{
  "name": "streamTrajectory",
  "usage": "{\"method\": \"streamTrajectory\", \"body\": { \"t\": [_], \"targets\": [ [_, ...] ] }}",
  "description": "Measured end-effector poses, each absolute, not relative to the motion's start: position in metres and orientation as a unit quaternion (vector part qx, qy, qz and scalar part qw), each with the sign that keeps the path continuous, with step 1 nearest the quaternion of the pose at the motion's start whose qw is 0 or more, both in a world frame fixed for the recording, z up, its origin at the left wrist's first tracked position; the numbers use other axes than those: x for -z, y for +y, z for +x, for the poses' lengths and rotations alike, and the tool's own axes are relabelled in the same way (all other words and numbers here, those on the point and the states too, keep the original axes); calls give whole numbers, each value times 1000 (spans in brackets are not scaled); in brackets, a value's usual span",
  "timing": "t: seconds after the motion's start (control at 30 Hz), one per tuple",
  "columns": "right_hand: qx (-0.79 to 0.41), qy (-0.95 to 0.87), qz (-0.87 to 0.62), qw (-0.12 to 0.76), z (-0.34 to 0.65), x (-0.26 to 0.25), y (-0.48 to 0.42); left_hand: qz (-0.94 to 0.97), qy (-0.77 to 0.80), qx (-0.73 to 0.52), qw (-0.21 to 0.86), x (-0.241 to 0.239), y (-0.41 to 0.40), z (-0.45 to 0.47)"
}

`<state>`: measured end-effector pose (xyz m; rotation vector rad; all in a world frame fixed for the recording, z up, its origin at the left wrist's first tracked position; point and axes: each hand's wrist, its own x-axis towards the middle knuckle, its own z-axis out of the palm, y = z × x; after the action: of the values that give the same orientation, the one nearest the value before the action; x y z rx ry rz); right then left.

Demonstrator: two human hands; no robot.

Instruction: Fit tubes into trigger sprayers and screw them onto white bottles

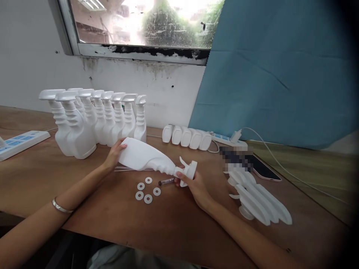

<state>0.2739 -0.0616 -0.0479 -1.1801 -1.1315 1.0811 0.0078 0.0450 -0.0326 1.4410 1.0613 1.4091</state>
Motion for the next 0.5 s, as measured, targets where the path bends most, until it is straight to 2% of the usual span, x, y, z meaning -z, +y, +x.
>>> {"method": "streamTrajectory", "body": {
  "t": [0.2,0.37,0.5],
  "targets": [
    [-416,-479,-519,572,276,49,-62,577,431,-554,417,36,47,7],
    [-447,-498,-517,534,278,50,-60,596,429,-547,403,37,48,7],
    [-484,-452,-521,539,278,48,-58,628,397,-564,361,34,41,9]
  ]
}}
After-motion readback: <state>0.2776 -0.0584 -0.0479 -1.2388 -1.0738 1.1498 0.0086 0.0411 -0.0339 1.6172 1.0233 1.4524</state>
